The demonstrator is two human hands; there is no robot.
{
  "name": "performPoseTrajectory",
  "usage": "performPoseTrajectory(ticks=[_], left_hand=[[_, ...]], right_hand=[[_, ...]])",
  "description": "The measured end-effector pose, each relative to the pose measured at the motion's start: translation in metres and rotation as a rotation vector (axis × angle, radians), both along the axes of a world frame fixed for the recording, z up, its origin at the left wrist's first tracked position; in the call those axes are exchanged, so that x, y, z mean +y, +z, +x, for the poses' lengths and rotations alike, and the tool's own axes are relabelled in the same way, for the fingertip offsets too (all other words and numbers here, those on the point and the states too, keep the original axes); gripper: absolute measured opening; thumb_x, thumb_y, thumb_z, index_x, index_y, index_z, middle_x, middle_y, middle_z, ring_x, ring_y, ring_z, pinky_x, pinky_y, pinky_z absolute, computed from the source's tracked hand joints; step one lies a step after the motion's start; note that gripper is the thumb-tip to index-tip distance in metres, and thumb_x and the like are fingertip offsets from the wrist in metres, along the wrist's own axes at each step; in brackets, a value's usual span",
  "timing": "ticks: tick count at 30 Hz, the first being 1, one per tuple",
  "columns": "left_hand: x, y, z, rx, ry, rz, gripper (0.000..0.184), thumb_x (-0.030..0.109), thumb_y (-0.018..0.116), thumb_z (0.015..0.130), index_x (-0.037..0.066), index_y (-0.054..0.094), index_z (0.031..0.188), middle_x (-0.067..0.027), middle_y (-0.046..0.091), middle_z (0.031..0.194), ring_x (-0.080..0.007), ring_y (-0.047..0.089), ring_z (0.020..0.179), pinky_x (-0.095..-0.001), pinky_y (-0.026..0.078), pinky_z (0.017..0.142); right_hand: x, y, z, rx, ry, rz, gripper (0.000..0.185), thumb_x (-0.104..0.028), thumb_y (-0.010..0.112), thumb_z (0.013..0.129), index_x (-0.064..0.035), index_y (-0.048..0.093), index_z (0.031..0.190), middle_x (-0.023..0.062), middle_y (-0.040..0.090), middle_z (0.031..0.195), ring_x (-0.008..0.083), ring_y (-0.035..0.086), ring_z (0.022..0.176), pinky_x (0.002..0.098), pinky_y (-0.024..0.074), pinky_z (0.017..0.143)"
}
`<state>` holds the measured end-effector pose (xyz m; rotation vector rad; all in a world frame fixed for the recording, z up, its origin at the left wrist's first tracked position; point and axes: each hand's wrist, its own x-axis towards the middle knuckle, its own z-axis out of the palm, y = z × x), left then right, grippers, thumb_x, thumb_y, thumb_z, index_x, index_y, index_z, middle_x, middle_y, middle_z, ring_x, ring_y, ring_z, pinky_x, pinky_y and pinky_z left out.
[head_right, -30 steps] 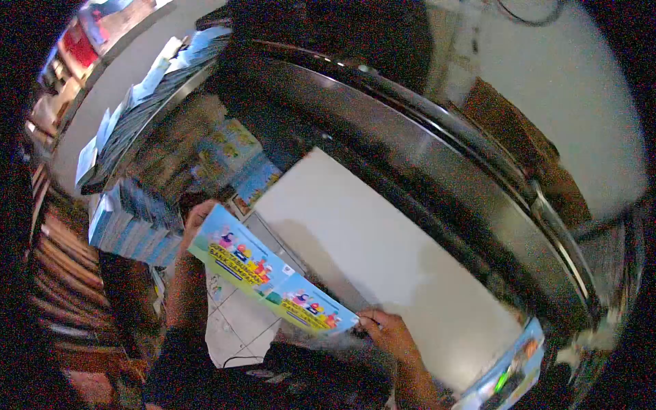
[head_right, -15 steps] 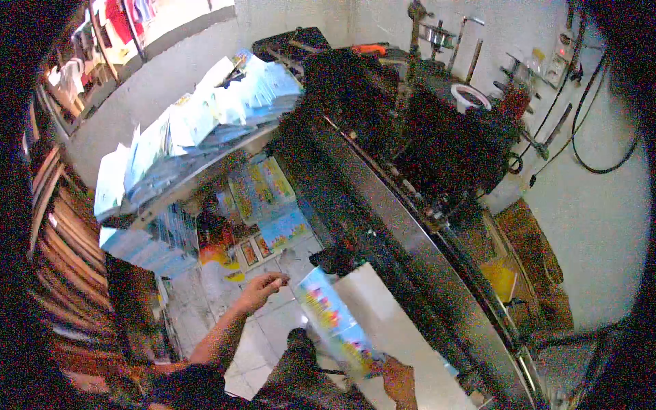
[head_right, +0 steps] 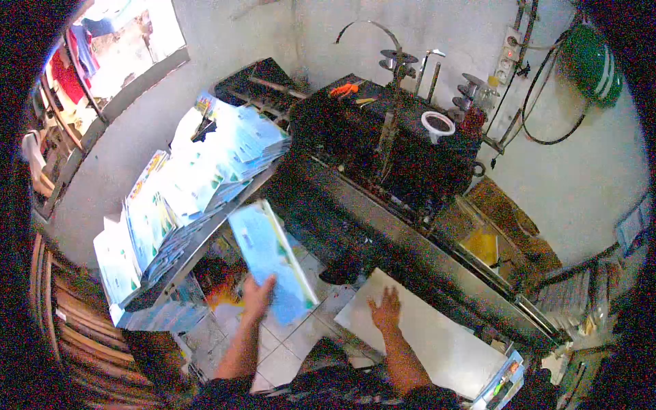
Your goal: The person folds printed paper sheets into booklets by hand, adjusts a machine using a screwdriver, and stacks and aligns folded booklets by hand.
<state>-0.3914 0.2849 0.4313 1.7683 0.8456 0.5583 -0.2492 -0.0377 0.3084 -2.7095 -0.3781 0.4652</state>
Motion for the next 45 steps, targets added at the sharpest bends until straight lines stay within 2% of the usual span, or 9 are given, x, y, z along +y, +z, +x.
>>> performPoseTrajectory(ticks=[4,10,14,17,18,19,21,40,45], left_hand=[[0.089,0.115,0.048,-0.209,-0.028,0.210,0.063,0.014,0.063,0.089,-0.004,0.032,0.140,-0.0168,0.054,0.125,-0.0230,0.055,0.111,-0.0347,0.047,0.093],[0.241,0.175,0.186,-0.188,0.126,0.358,0.051,0.026,0.063,0.090,-0.004,0.048,0.127,-0.0140,0.063,0.100,-0.0211,0.061,0.077,-0.0351,0.051,0.069],[0.326,0.128,0.274,0.231,-0.117,0.892,0.041,0.032,0.052,0.096,-0.002,0.059,0.117,-0.0159,0.065,0.096,-0.0242,0.061,0.077,-0.0377,0.051,0.074],[0.299,0.064,0.314,0.194,-0.244,0.936,0.041,0.032,0.052,0.096,-0.002,0.059,0.118,-0.0162,0.065,0.097,-0.0247,0.061,0.079,-0.0381,0.051,0.075],[0.277,0.047,0.322,0.174,-0.266,0.933,0.041,0.031,0.052,0.096,-0.002,0.059,0.118,-0.0163,0.065,0.097,-0.0249,0.061,0.079,-0.0382,0.051,0.075],[0.255,0.035,0.317,0.166,-0.269,0.937,0.041,0.031,0.053,0.096,-0.002,0.058,0.118,-0.0165,0.065,0.097,-0.0251,0.061,0.080,-0.0384,0.051,0.075],[0.209,0.013,0.312,0.172,-0.294,0.954,0.041,0.031,0.053,0.096,-0.002,0.058,0.118,-0.0167,0.064,0.098,-0.0255,0.061,0.081,-0.0386,0.051,0.076],[0.103,-0.019,0.306,0.035,-0.579,1.006,0.040,0.029,0.055,0.094,-0.002,0.057,0.120,-0.0188,0.063,0.105,-0.0291,0.059,0.090,-0.0411,0.049,0.082],[0.108,-0.028,0.296,-0.055,-0.645,0.998,0.041,0.029,0.056,0.094,-0.002,0.057,0.121,-0.0193,0.062,0.106,-0.0301,0.059,0.092,-0.0417,0.049,0.083]], right_hand=[[-0.012,-0.001,0.024,0.161,-0.040,-0.328,0.083,-0.060,0.042,0.094,-0.0074,0.015,0.153,0.0140,0.007,0.160,0.0293,0.003,0.148,0.0559,0.0053,0.116],[-0.026,-0.077,0.010,-0.323,-0.069,-0.245,0.078,-0.057,0.050,0.089,-0.0053,0.034,0.146,0.0154,0.020,0.158,0.0339,0.014,0.146,0.0599,0.0060,0.115],[-0.014,-0.058,0.033,-0.133,-0.114,-0.132,0.079,-0.054,0.054,0.086,-0.0022,0.038,0.143,0.0213,0.028,0.152,0.0359,0.023,0.142,0.0574,0.0116,0.114],[-0.012,-0.037,0.038,-0.154,-0.207,0.186,0.080,-0.052,0.056,0.083,-0.0031,0.036,0.143,0.0199,0.029,0.152,0.0368,0.028,0.140,0.0576,0.0186,0.112],[-0.012,-0.014,0.054,0.127,-0.168,-0.016,0.078,-0.053,0.052,0.086,-0.0032,0.035,0.144,0.0195,0.027,0.154,0.0361,0.025,0.142,0.0582,0.0159,0.113],[-0.013,-0.053,0.042,-0.165,-0.164,-0.027,0.076,-0.055,0.048,0.088,-0.0057,0.035,0.145,0.0178,0.026,0.155,0.0348,0.024,0.143,0.0574,0.0136,0.115],[-0.013,-0.036,0.051,-0.170,-0.171,0.002,0.071,-0.048,0.055,0.085,-0.0108,0.039,0.143,0.0148,0.029,0.154,0.0302,0.025,0.143,0.0567,0.0175,0.114],[-0.024,-0.048,0.041,-0.340,-0.247,0.144,0.071,-0.045,0.053,0.085,-0.0065,0.039,0.143,0.0140,0.030,0.154,0.0285,0.021,0.145,0.0573,0.0140,0.115],[-0.001,-0.072,0.044,-0.184,-0.466,0.021,0.080,-0.040,0.068,0.075,-0.0052,0.040,0.141,0.0194,0.031,0.151,0.0336,0.024,0.142,0.0589,0.0203,0.113]])
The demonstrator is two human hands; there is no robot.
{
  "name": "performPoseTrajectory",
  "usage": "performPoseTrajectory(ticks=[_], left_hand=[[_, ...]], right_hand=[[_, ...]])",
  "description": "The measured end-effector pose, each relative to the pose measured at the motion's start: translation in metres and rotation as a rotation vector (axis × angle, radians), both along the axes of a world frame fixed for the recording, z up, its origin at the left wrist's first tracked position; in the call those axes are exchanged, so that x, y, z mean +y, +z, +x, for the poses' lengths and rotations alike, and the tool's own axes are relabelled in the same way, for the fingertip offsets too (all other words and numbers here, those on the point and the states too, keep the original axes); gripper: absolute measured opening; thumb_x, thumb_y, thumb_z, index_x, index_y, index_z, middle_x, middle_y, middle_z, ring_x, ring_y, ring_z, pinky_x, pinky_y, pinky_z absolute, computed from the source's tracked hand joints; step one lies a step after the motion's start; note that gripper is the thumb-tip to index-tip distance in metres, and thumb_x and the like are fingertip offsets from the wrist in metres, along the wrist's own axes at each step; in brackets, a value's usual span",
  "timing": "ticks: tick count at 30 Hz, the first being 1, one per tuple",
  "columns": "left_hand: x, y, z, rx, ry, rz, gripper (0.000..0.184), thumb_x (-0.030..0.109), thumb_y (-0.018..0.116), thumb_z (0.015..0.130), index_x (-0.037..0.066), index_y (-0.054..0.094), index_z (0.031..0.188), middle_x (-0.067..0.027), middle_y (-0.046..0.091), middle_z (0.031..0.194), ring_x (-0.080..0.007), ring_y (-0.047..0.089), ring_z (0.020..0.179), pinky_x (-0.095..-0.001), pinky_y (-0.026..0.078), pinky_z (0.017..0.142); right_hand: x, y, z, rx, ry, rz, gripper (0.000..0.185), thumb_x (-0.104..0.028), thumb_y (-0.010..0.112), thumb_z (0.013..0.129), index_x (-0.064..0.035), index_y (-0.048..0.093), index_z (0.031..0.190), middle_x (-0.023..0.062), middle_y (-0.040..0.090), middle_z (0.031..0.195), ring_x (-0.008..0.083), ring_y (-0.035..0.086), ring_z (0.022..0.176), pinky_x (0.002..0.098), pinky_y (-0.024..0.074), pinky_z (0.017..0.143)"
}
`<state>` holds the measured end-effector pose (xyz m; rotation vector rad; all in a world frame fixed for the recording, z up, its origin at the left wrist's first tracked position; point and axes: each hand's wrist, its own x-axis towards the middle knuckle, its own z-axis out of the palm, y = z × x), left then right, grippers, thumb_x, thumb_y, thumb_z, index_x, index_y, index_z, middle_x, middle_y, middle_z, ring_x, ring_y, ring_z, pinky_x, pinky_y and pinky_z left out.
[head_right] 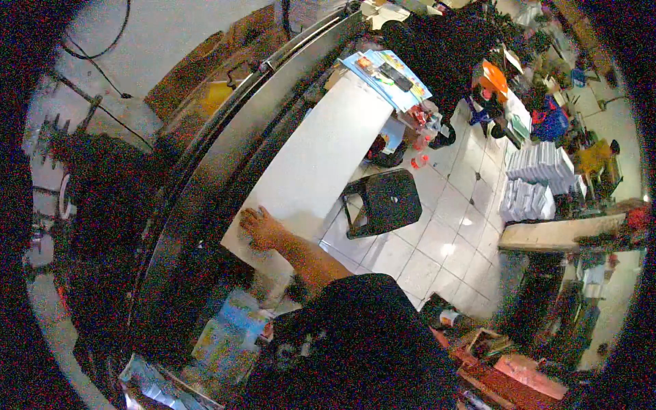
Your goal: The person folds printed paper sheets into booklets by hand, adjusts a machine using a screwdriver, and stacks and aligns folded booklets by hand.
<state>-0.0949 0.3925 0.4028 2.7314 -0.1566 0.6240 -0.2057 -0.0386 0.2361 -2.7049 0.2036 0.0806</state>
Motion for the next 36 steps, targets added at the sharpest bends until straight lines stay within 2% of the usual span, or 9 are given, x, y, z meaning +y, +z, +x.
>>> performPoseTrajectory(ticks=[6,9,10,12,14,16,24,27,36], left_hand=[[-0.008,-0.010,-0.017,-0.016,-0.098,-0.047,0.041,0.028,0.057,0.094,-0.002,0.057,0.121,-0.0200,0.062,0.108,-0.0312,0.058,0.095,-0.0425,0.049,0.085],[-0.015,-0.014,-0.028,0.023,-0.174,-0.092,0.041,0.028,0.057,0.094,-0.002,0.057,0.121,-0.0203,0.062,0.109,-0.0318,0.058,0.096,-0.0428,0.048,0.086],[-0.021,-0.013,-0.032,0.025,-0.204,-0.104,0.041,0.028,0.057,0.094,-0.002,0.057,0.122,-0.0204,0.061,0.110,-0.0320,0.058,0.097,-0.0430,0.048,0.086],[-0.029,-0.013,-0.045,0.020,-0.241,-0.124,0.041,0.028,0.058,0.093,-0.002,0.057,0.122,-0.0206,0.061,0.110,-0.0324,0.058,0.097,-0.0432,0.048,0.087],[-0.043,-0.016,-0.057,0.022,-0.284,-0.137,0.041,0.028,0.058,0.093,-0.002,0.057,0.122,-0.0208,0.061,0.111,-0.0327,0.057,0.098,-0.0435,0.048,0.087],[-0.052,-0.016,-0.069,0.019,-0.328,-0.154,0.041,0.027,0.058,0.093,-0.002,0.057,0.122,-0.0211,0.061,0.112,-0.0331,0.057,0.099,-0.0437,0.048,0.088],[-0.071,-0.013,-0.101,0.022,-0.401,-0.140,0.041,0.027,0.059,0.093,-0.001,0.056,0.123,-0.0219,0.060,0.114,-0.0347,0.057,0.103,-0.0448,0.047,0.090],[-0.077,-0.007,-0.106,0.008,-0.402,-0.118,0.042,0.026,0.060,0.092,-0.001,0.056,0.123,-0.0223,0.060,0.115,-0.0352,0.056,0.104,-0.0452,0.047,0.091],[-0.077,0.012,-0.130,-0.106,-0.330,-0.020,0.042,0.025,0.061,0.092,-0.001,0.056,0.124,-0.0233,0.059,0.118,-0.0369,0.056,0.109,-0.0463,0.046,0.094]], right_hand=[[0.042,-0.044,-0.084,-0.161,-0.348,0.382,0.069,-0.035,0.064,0.081,-0.0051,0.042,0.139,0.0235,0.046,0.137,0.0407,0.049,0.123,0.0454,0.0410,0.104],[0.056,-0.004,-0.167,0.134,-0.635,0.568,0.060,-0.037,0.063,0.083,-0.0037,0.051,0.130,0.0218,0.053,0.130,0.0376,0.054,0.116,0.0444,0.0447,0.099],[0.056,0.018,-0.192,0.281,-0.693,0.585,0.054,-0.039,0.062,0.083,-0.0047,0.058,0.124,0.0197,0.053,0.132,0.0350,0.054,0.117,0.0423,0.0458,0.098],[0.062,-0.097,-0.278,0.013,-0.692,0.204,0.054,-0.040,0.064,0.081,-0.0053,0.060,0.122,0.0176,0.060,0.125,0.0331,0.061,0.107,0.0401,0.0489,0.093],[0.058,-0.036,-0.319,0.160,-1.023,0.432,0.058,-0.043,0.065,0.079,-0.0052,0.060,0.123,0.0182,0.065,0.117,0.0324,0.064,0.102,0.0386,0.0487,0.093],[0.058,-0.049,-0.365,0.251,-1.132,0.405,0.060,-0.046,0.064,0.079,-0.0045,0.060,0.123,0.0193,0.066,0.115,0.0334,0.063,0.106,0.0381,0.0481,0.094],[0.054,-0.052,-0.448,0.460,-1.104,0.484,0.067,-0.053,0.062,0.080,-0.0020,0.060,0.124,0.0217,0.063,0.120,0.0373,0.059,0.112,0.0407,0.0453,0.098],[0.038,-0.092,-0.473,0.380,-1.073,0.422,0.066,-0.053,0.061,0.082,-0.0010,0.060,0.123,0.0212,0.062,0.122,0.0376,0.059,0.110,0.0406,0.0458,0.097],[0.003,-0.063,-0.543,0.211,-1.037,0.578,0.060,-0.049,0.060,0.084,-0.0043,0.060,0.124,0.0213,0.064,0.117,0.0360,0.062,0.106,0.0403,0.0476,0.094]])
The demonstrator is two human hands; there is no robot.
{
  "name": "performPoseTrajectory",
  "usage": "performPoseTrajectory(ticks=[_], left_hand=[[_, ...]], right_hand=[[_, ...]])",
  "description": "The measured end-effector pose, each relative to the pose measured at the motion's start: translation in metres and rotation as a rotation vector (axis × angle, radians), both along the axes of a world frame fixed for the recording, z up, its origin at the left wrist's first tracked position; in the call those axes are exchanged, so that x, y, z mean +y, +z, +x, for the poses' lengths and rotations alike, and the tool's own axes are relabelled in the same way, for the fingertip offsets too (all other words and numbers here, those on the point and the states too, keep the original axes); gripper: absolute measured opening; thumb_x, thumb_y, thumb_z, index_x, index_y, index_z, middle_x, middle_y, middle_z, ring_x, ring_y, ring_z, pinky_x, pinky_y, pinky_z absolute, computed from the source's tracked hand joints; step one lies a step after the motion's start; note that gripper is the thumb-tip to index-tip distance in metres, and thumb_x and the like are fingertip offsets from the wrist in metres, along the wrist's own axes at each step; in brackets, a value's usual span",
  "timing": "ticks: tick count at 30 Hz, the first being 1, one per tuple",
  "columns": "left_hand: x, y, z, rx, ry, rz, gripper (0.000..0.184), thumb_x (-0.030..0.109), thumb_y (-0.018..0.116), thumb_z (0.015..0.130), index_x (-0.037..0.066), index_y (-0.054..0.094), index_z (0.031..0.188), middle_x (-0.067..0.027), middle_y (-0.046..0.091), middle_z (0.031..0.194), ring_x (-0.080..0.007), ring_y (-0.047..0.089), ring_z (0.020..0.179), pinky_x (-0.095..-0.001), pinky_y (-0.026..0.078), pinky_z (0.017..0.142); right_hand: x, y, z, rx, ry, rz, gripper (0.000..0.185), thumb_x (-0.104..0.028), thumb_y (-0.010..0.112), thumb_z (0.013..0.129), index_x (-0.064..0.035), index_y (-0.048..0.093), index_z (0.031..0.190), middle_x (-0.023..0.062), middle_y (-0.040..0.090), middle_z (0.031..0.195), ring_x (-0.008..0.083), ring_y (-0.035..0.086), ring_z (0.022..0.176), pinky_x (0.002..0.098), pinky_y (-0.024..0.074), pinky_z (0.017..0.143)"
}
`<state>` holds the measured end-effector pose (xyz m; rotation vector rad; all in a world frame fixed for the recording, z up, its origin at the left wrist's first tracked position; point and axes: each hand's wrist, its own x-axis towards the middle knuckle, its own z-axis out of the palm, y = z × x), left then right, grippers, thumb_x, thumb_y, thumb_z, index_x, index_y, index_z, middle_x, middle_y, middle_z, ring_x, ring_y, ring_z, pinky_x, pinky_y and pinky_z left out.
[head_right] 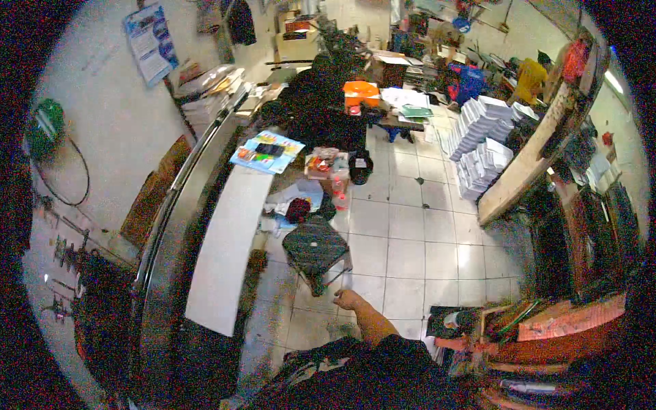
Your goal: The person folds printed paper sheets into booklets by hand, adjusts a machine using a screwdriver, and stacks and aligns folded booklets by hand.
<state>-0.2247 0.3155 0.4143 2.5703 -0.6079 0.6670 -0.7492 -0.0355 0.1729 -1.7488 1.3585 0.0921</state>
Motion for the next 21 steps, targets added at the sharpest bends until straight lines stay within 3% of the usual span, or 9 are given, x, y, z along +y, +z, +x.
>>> performPoseTrajectory(ticks=[8,10,11,13,14,15,16,17,21], left_hand=[[0.042,0.040,-0.019,-0.073,0.239,0.192,0.043,0.025,0.062,0.091,-0.001,0.055,0.125,-0.0241,0.058,0.121,-0.0385,0.055,0.112,-0.0473,0.046,0.096],[0.056,-0.032,0.022,-0.290,0.052,0.121,0.046,0.029,0.062,0.091,-0.002,0.055,0.124,-0.0238,0.057,0.124,-0.0396,0.053,0.113,-0.0469,0.044,0.100],[-0.016,0.039,-0.073,0.129,-0.124,-0.062,0.042,0.014,0.059,0.088,-0.008,0.053,0.124,-0.0257,0.058,0.123,-0.0384,0.055,0.114,-0.0459,0.040,0.102],[-0.055,0.027,-0.109,0.120,0.086,-0.054,0.049,0.015,0.063,0.085,-0.005,0.051,0.128,-0.0239,0.056,0.127,-0.0393,0.052,0.117,-0.0452,0.038,0.103],[-0.070,0.029,-0.129,0.207,0.113,-0.065,0.052,0.019,0.065,0.084,-0.006,0.051,0.128,-0.0240,0.055,0.127,-0.0394,0.050,0.119,-0.0444,0.038,0.104],[-0.080,0.032,-0.144,0.247,0.109,-0.050,0.055,0.024,0.066,0.084,-0.006,0.051,0.127,-0.0249,0.055,0.126,-0.0393,0.050,0.119,-0.0444,0.038,0.103],[-0.076,0.013,-0.147,0.253,0.069,0.020,0.054,0.026,0.065,0.084,-0.002,0.052,0.129,-0.0239,0.056,0.126,-0.0382,0.053,0.118,-0.0449,0.041,0.101],[-0.077,0.012,-0.161,0.462,0.090,-0.166,0.049,0.027,0.064,0.086,0.002,0.054,0.127,-0.0225,0.057,0.125,-0.0374,0.056,0.113,-0.0449,0.044,0.097],[-0.042,-0.047,-0.200,0.533,0.093,-0.267,0.044,0.030,0.061,0.088,0.006,0.057,0.125,-0.0209,0.063,0.116,-0.0359,0.061,0.107,-0.0441,0.048,0.092]], right_hand=[[-0.011,-0.046,-0.229,0.258,-0.148,0.143,0.057,-0.052,0.056,0.085,-0.0048,0.067,0.115,0.0205,0.065,0.116,0.0362,0.060,0.110,0.0408,0.0461,0.096],[0.000,-0.040,-0.289,0.280,-0.088,-0.053,0.037,-0.043,0.054,0.089,-0.0119,0.070,0.103,0.0144,0.070,0.099,0.0360,0.065,0.092,0.0456,0.0514,0.082],[0.009,-0.104,-0.333,0.275,0.185,-0.506,0.032,-0.036,0.050,0.092,-0.0101,0.068,0.101,0.0142,0.070,0.088,0.0370,0.065,0.082,0.0490,0.0513,0.076],[0.006,-0.110,-0.364,0.341,0.077,-0.387,0.026,-0.027,0.049,0.091,-0.0115,0.070,0.097,0.0146,0.068,0.077,0.0323,0.066,0.072,0.0482,0.0501,0.064],[0.011,-0.114,-0.379,0.341,0.182,-0.649,0.027,-0.027,0.050,0.090,-0.0088,0.070,0.087,0.0139,0.067,0.073,0.0285,0.066,0.066,0.0466,0.0491,0.057],[-0.006,-0.170,-0.428,-0.006,0.134,-0.368,0.028,-0.028,0.053,0.087,-0.0077,0.070,0.079,0.0127,0.066,0.069,0.0253,0.066,0.063,0.0450,0.0499,0.055],[-0.015,-0.155,-0.410,0.259,0.246,-0.226,0.022,-0.025,0.057,0.083,-0.0083,0.070,0.080,0.0116,0.066,0.068,0.0214,0.065,0.062,0.0405,0.0518,0.055],[-0.008,-0.173,-0.411,0.371,0.467,-0.441,0.015,-0.020,0.062,0.079,-0.0088,0.071,0.083,0.0088,0.070,0.074,0.0192,0.067,0.064,0.0370,0.0544,0.058],[-0.081,-0.156,-0.319,0.108,0.769,-0.334,0.017,-0.020,0.062,0.079,-0.0112,0.070,0.092,0.0091,0.069,0.084,0.0242,0.066,0.072,0.0402,0.0534,0.061]])
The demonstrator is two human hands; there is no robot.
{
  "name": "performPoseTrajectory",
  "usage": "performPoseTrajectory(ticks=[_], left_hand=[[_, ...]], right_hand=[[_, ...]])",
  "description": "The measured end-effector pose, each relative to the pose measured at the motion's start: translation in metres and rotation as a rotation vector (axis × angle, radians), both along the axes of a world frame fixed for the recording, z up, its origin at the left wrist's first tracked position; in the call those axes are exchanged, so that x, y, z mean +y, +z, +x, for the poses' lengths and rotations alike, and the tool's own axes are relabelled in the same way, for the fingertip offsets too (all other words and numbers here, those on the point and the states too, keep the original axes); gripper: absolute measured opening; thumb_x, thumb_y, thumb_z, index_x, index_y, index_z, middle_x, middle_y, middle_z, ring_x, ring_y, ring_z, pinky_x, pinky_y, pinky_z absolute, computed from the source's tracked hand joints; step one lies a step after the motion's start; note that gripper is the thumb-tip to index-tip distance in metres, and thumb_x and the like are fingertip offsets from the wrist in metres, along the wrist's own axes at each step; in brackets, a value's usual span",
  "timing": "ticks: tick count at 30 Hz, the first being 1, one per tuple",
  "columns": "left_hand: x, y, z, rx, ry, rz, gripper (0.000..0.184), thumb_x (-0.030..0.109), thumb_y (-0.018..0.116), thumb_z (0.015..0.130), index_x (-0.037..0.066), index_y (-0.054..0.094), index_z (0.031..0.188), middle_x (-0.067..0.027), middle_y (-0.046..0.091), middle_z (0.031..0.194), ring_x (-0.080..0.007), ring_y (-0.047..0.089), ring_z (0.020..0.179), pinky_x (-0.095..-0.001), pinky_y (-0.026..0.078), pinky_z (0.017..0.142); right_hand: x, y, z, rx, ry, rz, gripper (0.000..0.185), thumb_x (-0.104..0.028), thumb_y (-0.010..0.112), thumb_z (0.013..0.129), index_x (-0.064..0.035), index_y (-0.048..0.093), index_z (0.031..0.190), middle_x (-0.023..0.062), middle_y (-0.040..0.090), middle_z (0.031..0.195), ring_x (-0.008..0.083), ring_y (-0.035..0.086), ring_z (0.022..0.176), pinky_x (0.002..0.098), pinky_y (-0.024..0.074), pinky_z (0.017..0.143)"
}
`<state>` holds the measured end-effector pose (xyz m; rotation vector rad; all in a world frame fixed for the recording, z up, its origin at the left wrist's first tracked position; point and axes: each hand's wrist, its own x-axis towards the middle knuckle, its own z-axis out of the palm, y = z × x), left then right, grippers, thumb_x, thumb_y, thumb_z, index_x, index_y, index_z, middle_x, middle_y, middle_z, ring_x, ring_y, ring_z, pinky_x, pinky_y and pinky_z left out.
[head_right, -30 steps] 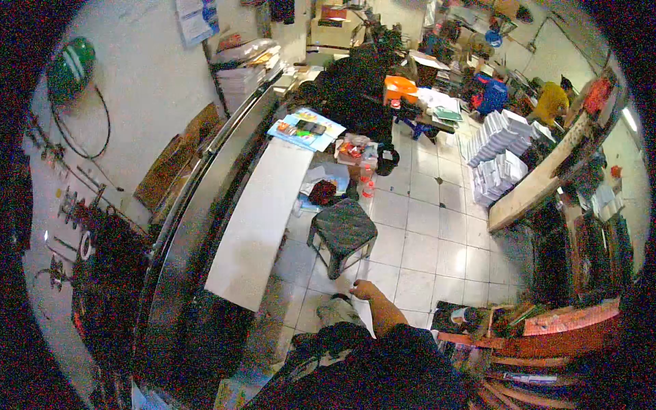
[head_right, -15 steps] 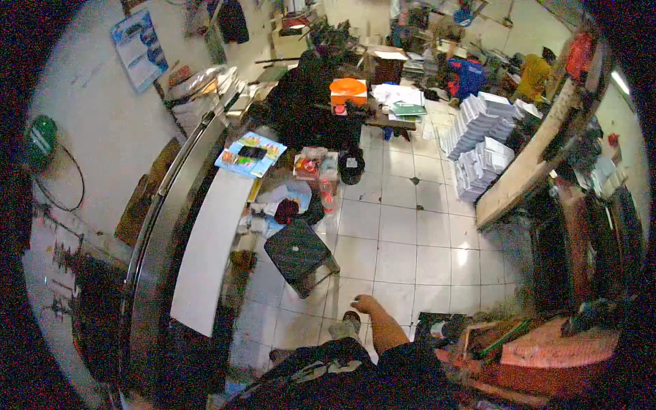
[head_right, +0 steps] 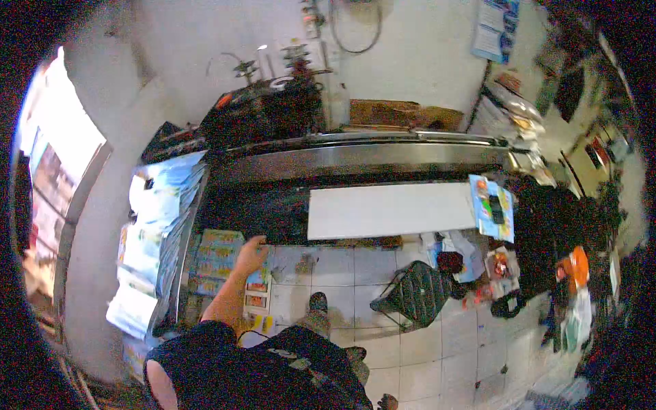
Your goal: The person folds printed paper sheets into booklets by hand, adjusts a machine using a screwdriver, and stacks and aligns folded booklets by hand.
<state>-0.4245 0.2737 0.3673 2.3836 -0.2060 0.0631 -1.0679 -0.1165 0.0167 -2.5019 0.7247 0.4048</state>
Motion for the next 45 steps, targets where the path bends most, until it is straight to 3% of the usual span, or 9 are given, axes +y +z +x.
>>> performPoseTrajectory(ticks=[5,7,11,17,21,31,35,41,45], left_hand=[[0.062,-0.058,-0.053,0.516,0.058,0.213,0.047,0.038,0.062,0.084,0.004,0.061,0.117,-0.0223,0.065,0.110,-0.0374,0.062,0.101,-0.0446,0.047,0.091],[0.122,-0.168,-0.055,0.394,-0.159,0.166,0.048,0.039,0.063,0.082,0.005,0.061,0.115,-0.0239,0.064,0.109,-0.0400,0.061,0.101,-0.0471,0.045,0.093],[0.127,-0.148,-0.074,-0.236,-0.182,0.531,0.041,0.035,0.062,0.083,0.005,0.063,0.110,-0.0254,0.062,0.104,-0.0442,0.056,0.101,-0.0527,0.042,0.094],[0.162,-0.253,-0.058,0.476,-0.553,0.289,0.028,0.029,0.049,0.093,0.008,0.066,0.102,-0.0182,0.063,0.089,-0.0384,0.061,0.091,-0.0530,0.045,0.088],[0.110,-0.229,0.030,0.661,-0.827,0.451,0.027,0.027,0.050,0.092,0.009,0.067,0.102,-0.0164,0.065,0.089,-0.0360,0.062,0.088,-0.0503,0.047,0.083],[-0.213,-0.233,0.064,-0.461,-1.859,0.739,0.024,0.023,0.052,0.088,0.012,0.068,0.103,-0.0118,0.070,0.090,-0.0300,0.067,0.079,-0.0436,0.053,0.072],[-0.359,-0.203,-0.105,0.537,-1.280,0.729,0.030,0.028,0.060,0.085,0.011,0.065,0.108,-0.0139,0.068,0.096,-0.0322,0.066,0.085,-0.0440,0.054,0.073],[-0.542,-0.181,-0.265,-0.318,-2.042,0.653,0.047,0.036,0.071,0.080,0.009,0.064,0.117,-0.0157,0.067,0.104,-0.0343,0.066,0.086,-0.0452,0.054,0.075],[-0.645,-0.186,-0.334,0.608,-1.341,0.718,0.050,0.040,0.067,0.081,0.008,0.061,0.119,-0.0153,0.066,0.111,-0.0305,0.066,0.092,-0.0432,0.055,0.077]], right_hand=[[-0.053,-0.020,0.068,0.065,-0.438,0.519,0.026,-0.021,0.063,0.078,-0.0158,0.069,0.103,0.0090,0.069,0.095,0.0267,0.066,0.083,0.0442,0.0521,0.066],[-0.106,0.000,0.123,-0.114,0.549,-0.230,0.033,-0.022,0.067,0.078,-0.0051,0.065,0.106,0.0118,0.071,0.091,0.0220,0.068,0.078,0.0326,0.0534,0.069],[-0.135,0.073,0.241,-0.228,-0.229,0.121,0.021,-0.020,0.061,0.081,-0.0024,0.068,0.088,0.0163,0.068,0.090,0.0244,0.063,0.070,0.0368,0.0497,0.062],[-0.031,0.192,0.374,-0.444,-0.413,0.281,0.021,-0.017,0.056,0.088,0.0017,0.066,0.093,0.0202,0.063,0.085,0.0274,0.061,0.076,0.0374,0.0478,0.070],[0.037,0.117,0.323,-0.239,0.131,-0.098,0.030,-0.016,0.048,0.092,-0.0031,0.064,0.114,0.0127,0.065,0.119,0.0279,0.060,0.110,0.0382,0.0494,0.088],[0.069,0.107,-0.044,-0.410,-1.814,0.243,0.016,-0.016,0.063,0.078,-0.0035,0.068,0.088,0.0099,0.069,0.087,0.0215,0.065,0.080,0.0338,0.0528,0.072],[0.061,0.085,-0.172,-0.119,-1.478,-0.104,0.017,-0.015,0.065,0.078,-0.0024,0.068,0.089,0.0106,0.069,0.089,0.0205,0.066,0.080,0.0336,0.0532,0.073],[-0.076,0.164,-0.262,-0.587,-1.952,0.257,0.020,-0.015,0.057,0.089,-0.0016,0.067,0.100,0.0089,0.068,0.094,0.0194,0.067,0.082,0.0322,0.0524,0.074],[-0.197,0.224,-0.321,-0.666,-1.928,0.177,0.024,-0.018,0.053,0.091,-0.0011,0.066,0.102,0.0140,0.070,0.093,0.0209,0.068,0.078,0.0329,0.0531,0.073]])
